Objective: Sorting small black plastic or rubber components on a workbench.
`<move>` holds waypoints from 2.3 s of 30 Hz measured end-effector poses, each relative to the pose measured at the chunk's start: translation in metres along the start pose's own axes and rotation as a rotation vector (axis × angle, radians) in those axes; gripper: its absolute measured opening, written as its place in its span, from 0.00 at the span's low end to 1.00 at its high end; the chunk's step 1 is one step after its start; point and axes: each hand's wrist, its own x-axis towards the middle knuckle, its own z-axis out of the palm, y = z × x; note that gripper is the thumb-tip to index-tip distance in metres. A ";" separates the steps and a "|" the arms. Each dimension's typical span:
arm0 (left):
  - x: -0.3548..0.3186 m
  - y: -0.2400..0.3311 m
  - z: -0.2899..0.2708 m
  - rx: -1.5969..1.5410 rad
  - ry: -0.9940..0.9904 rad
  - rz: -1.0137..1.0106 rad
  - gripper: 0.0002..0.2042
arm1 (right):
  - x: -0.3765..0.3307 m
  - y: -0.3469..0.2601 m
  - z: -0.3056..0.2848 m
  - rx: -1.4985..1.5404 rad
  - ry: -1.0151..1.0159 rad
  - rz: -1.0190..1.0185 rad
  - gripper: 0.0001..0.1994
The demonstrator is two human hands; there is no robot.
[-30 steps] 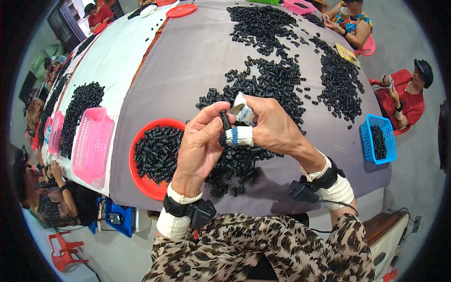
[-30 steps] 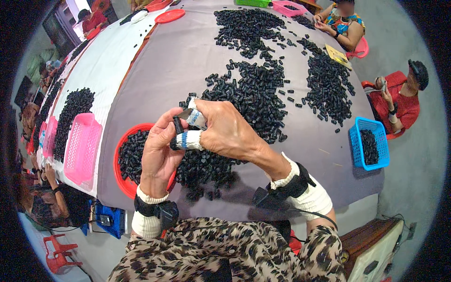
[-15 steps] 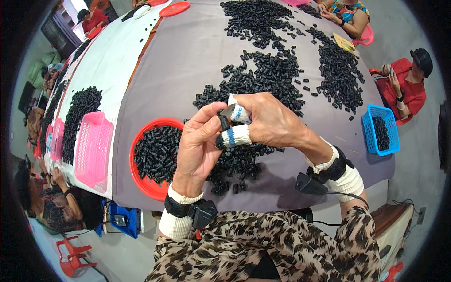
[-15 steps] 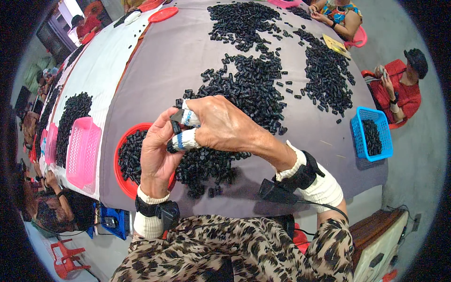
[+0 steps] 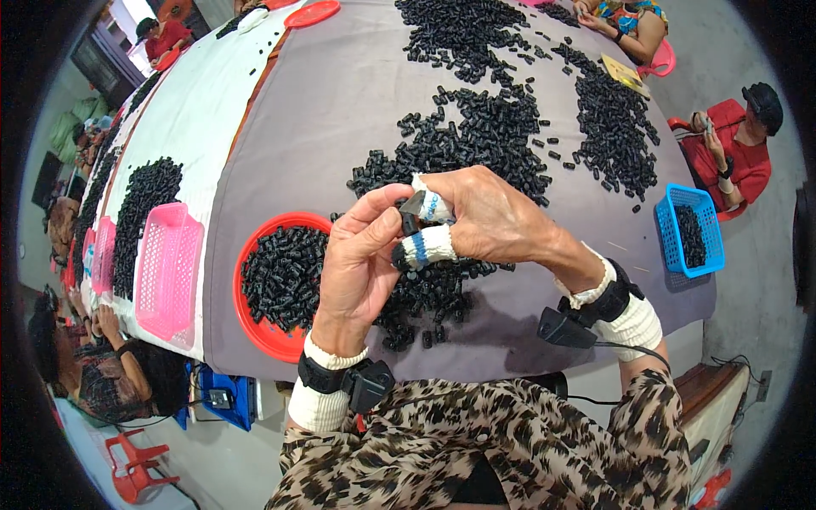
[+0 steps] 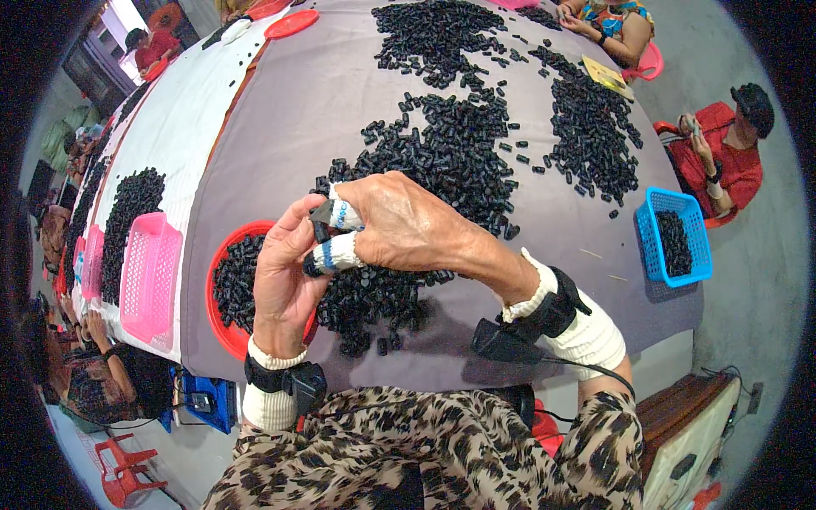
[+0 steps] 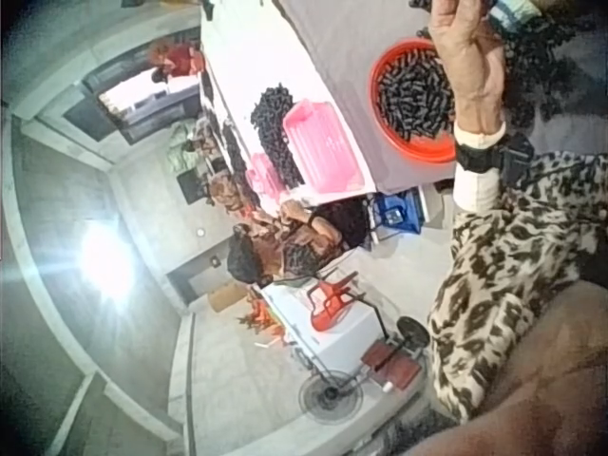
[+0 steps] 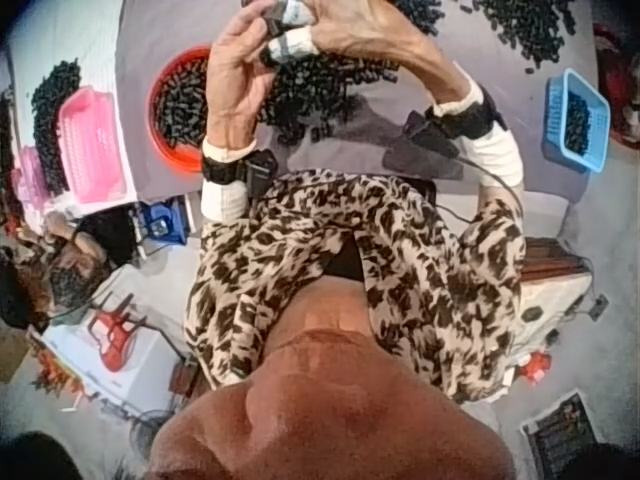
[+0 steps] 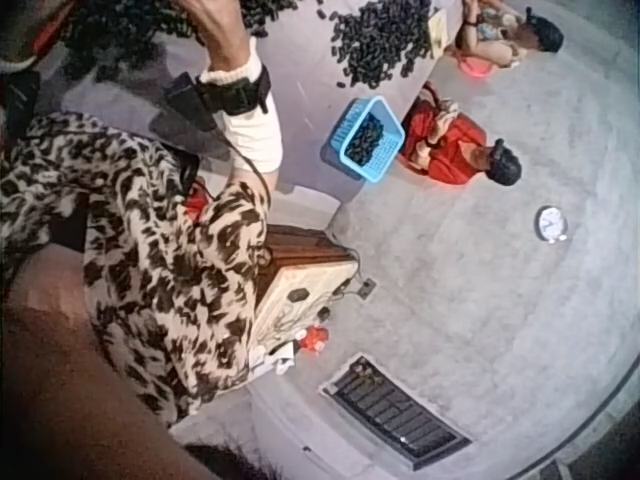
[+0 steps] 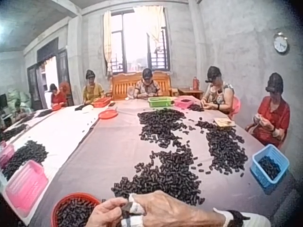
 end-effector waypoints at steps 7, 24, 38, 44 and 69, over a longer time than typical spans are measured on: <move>0.000 -0.001 0.000 0.021 0.023 -0.012 0.11 | -0.003 -0.003 -0.001 0.029 -0.029 -0.019 0.16; -0.002 -0.004 0.010 0.097 0.073 0.008 0.10 | -0.009 0.005 0.003 0.071 -0.015 -0.021 0.15; -0.001 -0.009 0.006 -0.119 -0.029 -0.030 0.13 | -0.011 -0.003 -0.003 0.228 0.014 0.034 0.14; 0.000 -0.013 0.002 -0.086 0.005 -0.029 0.13 | -0.013 -0.002 -0.004 0.164 0.010 0.032 0.15; 0.000 -0.013 0.008 -0.039 0.016 -0.035 0.11 | -0.015 0.006 -0.003 0.077 0.028 -0.051 0.15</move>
